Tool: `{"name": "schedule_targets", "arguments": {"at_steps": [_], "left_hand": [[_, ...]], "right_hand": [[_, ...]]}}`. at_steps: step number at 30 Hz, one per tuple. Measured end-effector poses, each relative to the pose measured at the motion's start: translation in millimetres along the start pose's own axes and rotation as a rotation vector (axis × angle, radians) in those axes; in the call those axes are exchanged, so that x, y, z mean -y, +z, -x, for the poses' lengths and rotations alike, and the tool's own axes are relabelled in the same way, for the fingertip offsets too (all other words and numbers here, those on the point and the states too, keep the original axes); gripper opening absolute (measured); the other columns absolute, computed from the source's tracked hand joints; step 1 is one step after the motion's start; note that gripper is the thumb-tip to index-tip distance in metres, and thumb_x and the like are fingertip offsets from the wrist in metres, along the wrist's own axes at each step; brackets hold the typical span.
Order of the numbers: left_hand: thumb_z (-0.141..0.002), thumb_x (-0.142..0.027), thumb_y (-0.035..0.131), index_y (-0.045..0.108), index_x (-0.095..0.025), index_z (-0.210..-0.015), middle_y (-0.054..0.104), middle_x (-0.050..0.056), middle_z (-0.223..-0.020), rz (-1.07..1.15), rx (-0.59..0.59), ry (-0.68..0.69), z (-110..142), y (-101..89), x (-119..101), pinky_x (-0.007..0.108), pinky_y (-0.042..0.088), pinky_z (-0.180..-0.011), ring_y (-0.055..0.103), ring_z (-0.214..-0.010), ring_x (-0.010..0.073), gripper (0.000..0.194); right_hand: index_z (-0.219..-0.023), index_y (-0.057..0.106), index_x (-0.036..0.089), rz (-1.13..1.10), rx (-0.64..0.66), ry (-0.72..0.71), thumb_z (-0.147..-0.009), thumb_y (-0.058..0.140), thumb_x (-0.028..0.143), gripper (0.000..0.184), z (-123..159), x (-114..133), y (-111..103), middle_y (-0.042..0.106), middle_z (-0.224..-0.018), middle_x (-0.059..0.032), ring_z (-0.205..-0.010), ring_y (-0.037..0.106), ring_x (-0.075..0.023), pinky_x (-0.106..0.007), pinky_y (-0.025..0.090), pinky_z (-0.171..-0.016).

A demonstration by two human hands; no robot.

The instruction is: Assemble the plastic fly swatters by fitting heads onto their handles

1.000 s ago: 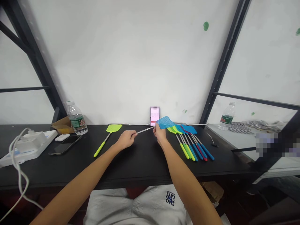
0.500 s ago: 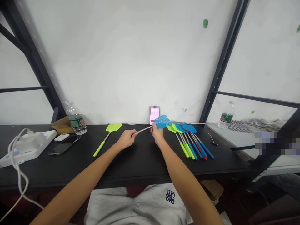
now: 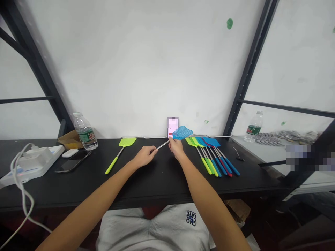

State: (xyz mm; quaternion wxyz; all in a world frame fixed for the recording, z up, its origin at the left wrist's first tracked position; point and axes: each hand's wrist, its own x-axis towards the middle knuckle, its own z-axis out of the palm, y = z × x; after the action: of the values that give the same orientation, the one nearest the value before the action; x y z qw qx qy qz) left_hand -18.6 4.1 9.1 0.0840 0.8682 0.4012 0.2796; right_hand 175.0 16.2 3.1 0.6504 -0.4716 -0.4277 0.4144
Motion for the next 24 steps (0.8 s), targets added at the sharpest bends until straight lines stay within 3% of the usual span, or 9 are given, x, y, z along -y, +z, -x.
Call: {"name": "schedule_targets", "arguments": {"at_steps": [6,19,22,24], "left_hand": [[-0.095,-0.039,0.045,0.069,-0.019,-0.086,0.068,0.004,-0.077,-0.01,0.031,-0.007,1.7,0.9,3.3,0.025,0.036,-0.063,0.059,-0.071,0.0163,0.033],[-0.094,-0.037,0.046,0.07,-0.018,-0.086,0.07,0.004,-0.077,-0.018,0.012,0.002,1.5,1.1,3.9,0.025,0.036,-0.063,0.059,-0.07,0.0158,0.031],[-0.091,-0.036,0.048,0.07,-0.019,-0.084,0.069,0.004,-0.075,-0.056,-0.011,-0.037,1.3,-2.1,5.3,0.025,0.036,-0.061,0.059,-0.069,0.0161,0.029],[-0.09,-0.037,0.048,0.07,-0.019,-0.08,0.068,0.004,-0.073,-0.088,-0.02,-0.072,1.3,-6.4,8.4,0.026,0.034,-0.06,0.058,-0.067,0.0166,0.03]], "right_hand": [[-0.057,0.04,0.02,0.051,-0.012,0.045,-0.083,0.06,0.03,0.034,1.4,4.5,-5.1,0.043,-0.043,0.0041,-0.034,0.028,-0.0038,-0.016,0.018,-0.032],[-0.058,0.043,0.019,0.096,0.095,0.076,-0.084,0.06,0.037,0.036,1.5,-2.7,-2.9,0.044,-0.045,0.0039,-0.034,0.028,-0.0034,-0.016,0.016,-0.034],[-0.062,0.048,0.018,0.152,0.166,0.046,-0.082,0.063,0.043,0.035,0.8,-1.5,-6.9,0.047,-0.047,0.0034,-0.036,0.033,-0.0051,-0.017,0.02,-0.035],[-0.062,0.05,0.019,0.225,0.18,-0.045,-0.079,0.067,0.043,0.034,-1.0,-0.7,-11.8,0.05,-0.049,0.0026,-0.04,0.04,-0.0072,-0.018,0.027,-0.038]]}}
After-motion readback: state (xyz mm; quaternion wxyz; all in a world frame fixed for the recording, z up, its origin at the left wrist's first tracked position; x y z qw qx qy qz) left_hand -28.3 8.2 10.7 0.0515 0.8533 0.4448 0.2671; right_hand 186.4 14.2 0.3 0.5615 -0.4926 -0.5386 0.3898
